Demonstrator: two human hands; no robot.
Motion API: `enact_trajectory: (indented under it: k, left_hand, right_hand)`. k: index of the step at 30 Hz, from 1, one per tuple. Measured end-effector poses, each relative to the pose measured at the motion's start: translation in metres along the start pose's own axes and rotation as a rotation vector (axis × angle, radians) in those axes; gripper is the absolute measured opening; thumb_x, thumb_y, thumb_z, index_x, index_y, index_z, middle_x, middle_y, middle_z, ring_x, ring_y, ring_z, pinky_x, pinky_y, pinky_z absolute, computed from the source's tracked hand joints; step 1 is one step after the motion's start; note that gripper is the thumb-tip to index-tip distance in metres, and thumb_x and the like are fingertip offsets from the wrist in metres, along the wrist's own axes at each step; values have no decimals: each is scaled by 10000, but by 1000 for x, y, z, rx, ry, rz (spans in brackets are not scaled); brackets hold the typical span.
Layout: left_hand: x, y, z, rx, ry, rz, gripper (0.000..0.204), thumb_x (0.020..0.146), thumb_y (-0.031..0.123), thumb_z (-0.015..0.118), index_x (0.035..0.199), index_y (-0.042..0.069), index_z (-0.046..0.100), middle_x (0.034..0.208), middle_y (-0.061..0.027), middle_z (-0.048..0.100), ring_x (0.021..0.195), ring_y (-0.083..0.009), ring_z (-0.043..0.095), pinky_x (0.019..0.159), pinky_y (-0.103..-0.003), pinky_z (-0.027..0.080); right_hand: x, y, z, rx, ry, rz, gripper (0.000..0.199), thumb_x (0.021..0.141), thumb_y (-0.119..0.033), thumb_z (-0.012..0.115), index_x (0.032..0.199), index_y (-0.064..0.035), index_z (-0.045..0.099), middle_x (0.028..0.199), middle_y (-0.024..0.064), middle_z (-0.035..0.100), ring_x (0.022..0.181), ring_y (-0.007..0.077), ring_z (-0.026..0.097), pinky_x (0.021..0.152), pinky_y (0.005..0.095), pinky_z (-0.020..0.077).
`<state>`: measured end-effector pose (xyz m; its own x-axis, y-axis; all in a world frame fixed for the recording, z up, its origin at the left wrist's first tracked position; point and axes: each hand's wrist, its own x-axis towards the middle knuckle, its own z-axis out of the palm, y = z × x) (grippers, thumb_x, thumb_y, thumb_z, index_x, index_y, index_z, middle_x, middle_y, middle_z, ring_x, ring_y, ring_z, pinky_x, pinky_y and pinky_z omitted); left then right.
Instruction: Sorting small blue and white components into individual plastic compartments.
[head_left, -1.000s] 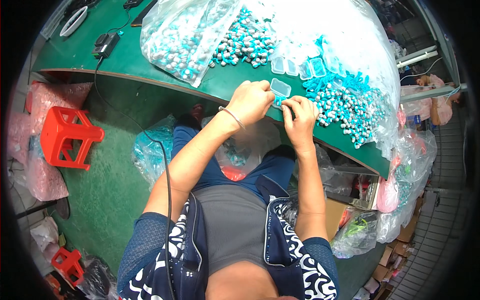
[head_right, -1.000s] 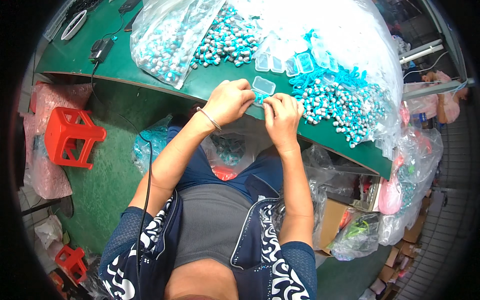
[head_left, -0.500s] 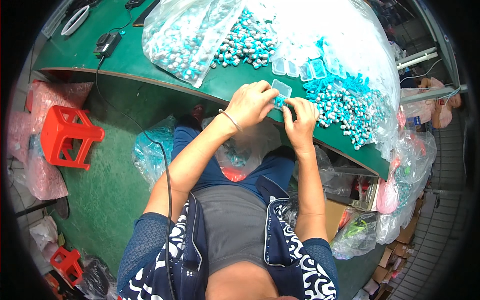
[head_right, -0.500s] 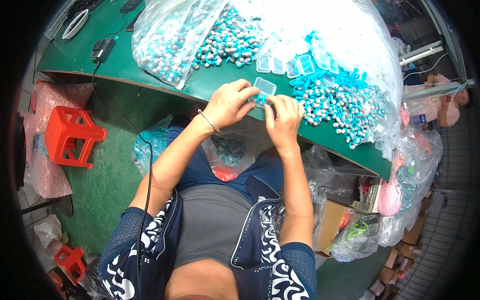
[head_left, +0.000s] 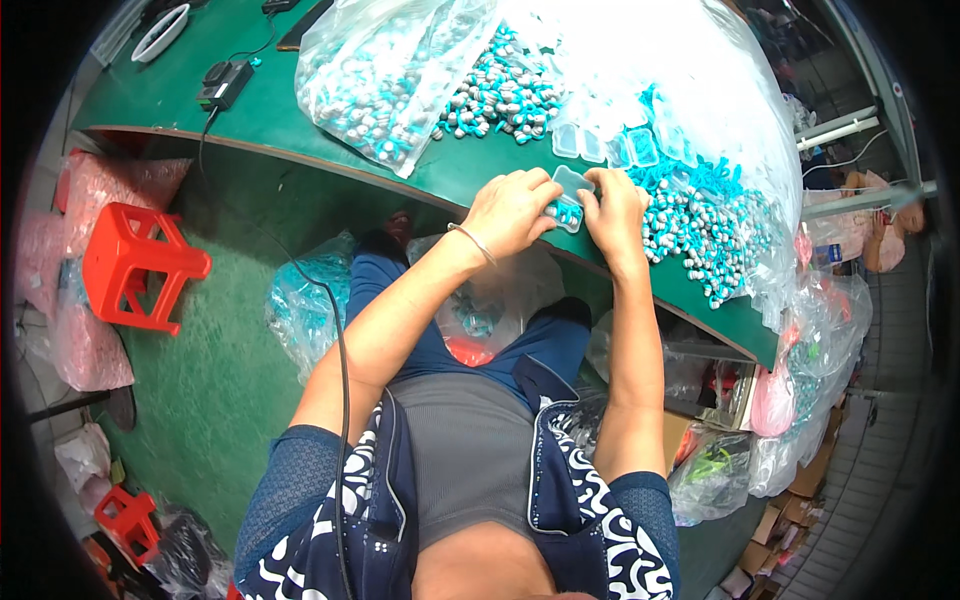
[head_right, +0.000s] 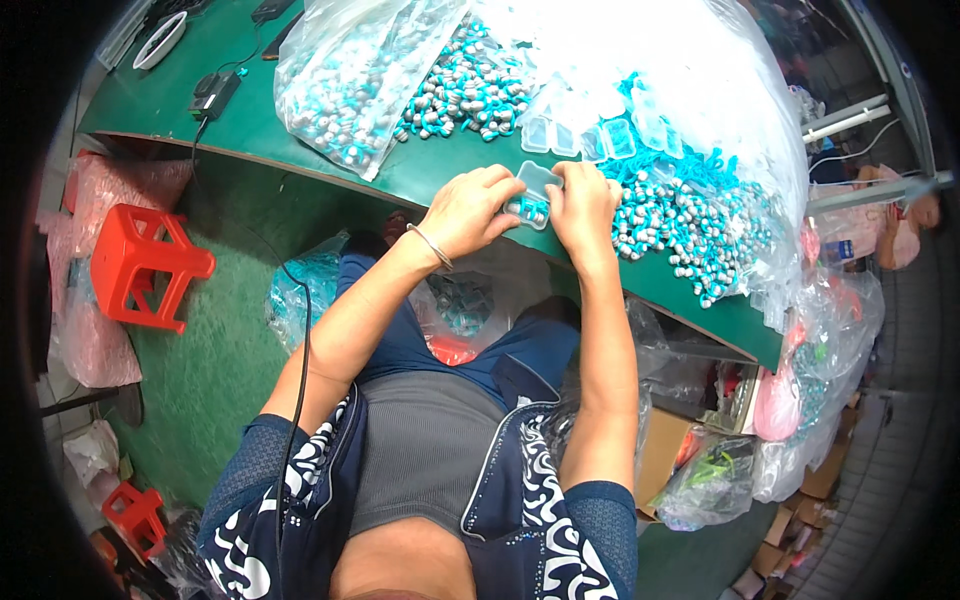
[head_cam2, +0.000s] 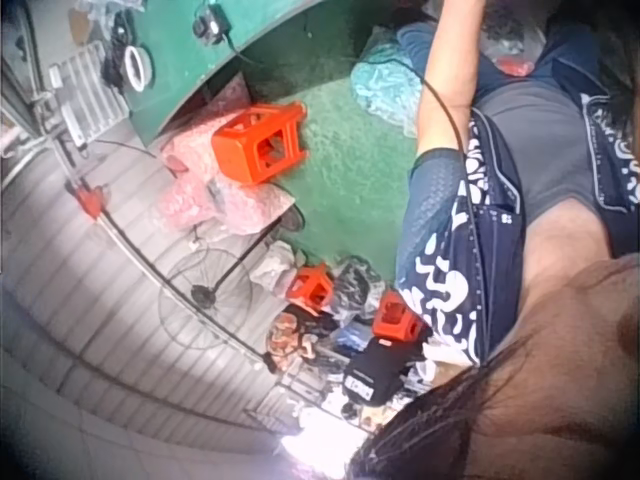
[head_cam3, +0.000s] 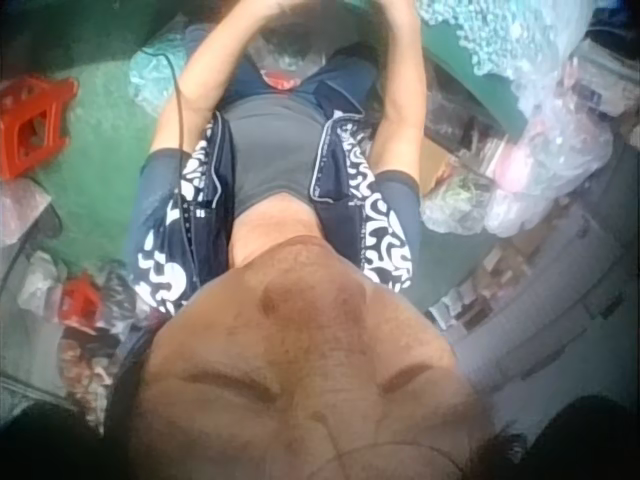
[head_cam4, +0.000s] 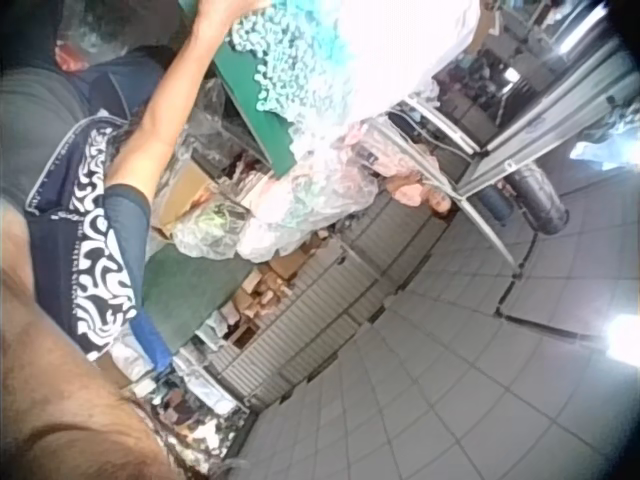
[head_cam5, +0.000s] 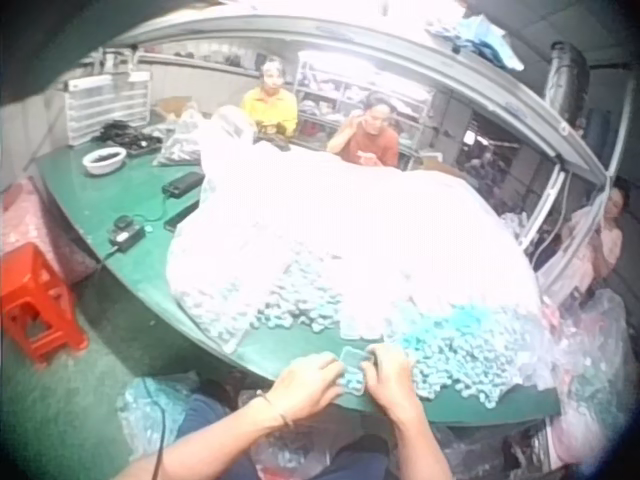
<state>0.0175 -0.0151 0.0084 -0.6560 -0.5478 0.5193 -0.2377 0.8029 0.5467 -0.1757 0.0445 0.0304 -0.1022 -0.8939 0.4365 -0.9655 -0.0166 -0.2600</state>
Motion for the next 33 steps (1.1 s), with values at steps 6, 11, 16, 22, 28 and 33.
enact_trajectory:
  k: [6,11,16,22,28,33]
  left_hand:
    - [1,4,-2,-51,39,-45,427,781,191,775,1163,82,620,1010,-108,592,932,-313,621,787,-422,511]
    - [3,-1,3,38,-16,64,304,846,202,713,1100,64,622,1006,-84,591,906,-301,614,780,-430,506]
    - [-1,-7,0,-3,11,138,217,890,233,672,1015,62,627,919,-90,582,836,-310,617,734,-432,506]
    - [-4,-12,3,-96,-3,70,196,908,240,663,927,47,641,881,-118,590,774,-332,612,686,-435,501]
    - [-14,-1,-5,-96,126,31,199,872,240,707,916,51,661,842,-112,598,728,-320,622,645,-418,506]
    - [-48,18,-9,-37,203,89,206,825,239,747,890,63,662,786,-99,594,680,-293,621,593,-391,509]
  right_hand:
    - [-12,-17,-14,328,76,-138,193,778,10,707,970,-4,685,940,161,675,854,328,668,762,391,533]
    - [-38,-22,-8,309,49,-147,360,747,-18,750,1095,-12,657,1067,173,646,993,346,629,846,422,519]
    - [-40,-22,0,397,44,-126,327,764,1,733,1084,-21,671,1004,153,661,931,327,635,792,405,520]
    - [-36,-27,3,472,21,-82,263,787,-15,735,1046,-17,690,952,124,670,844,260,648,738,343,519]
    - [-16,-16,-14,878,-366,110,297,836,-38,739,1127,-23,682,1027,45,660,879,103,629,737,256,511]
    - [29,2,9,275,95,-120,427,805,-84,729,1222,-95,641,1012,130,676,904,318,633,820,416,504]
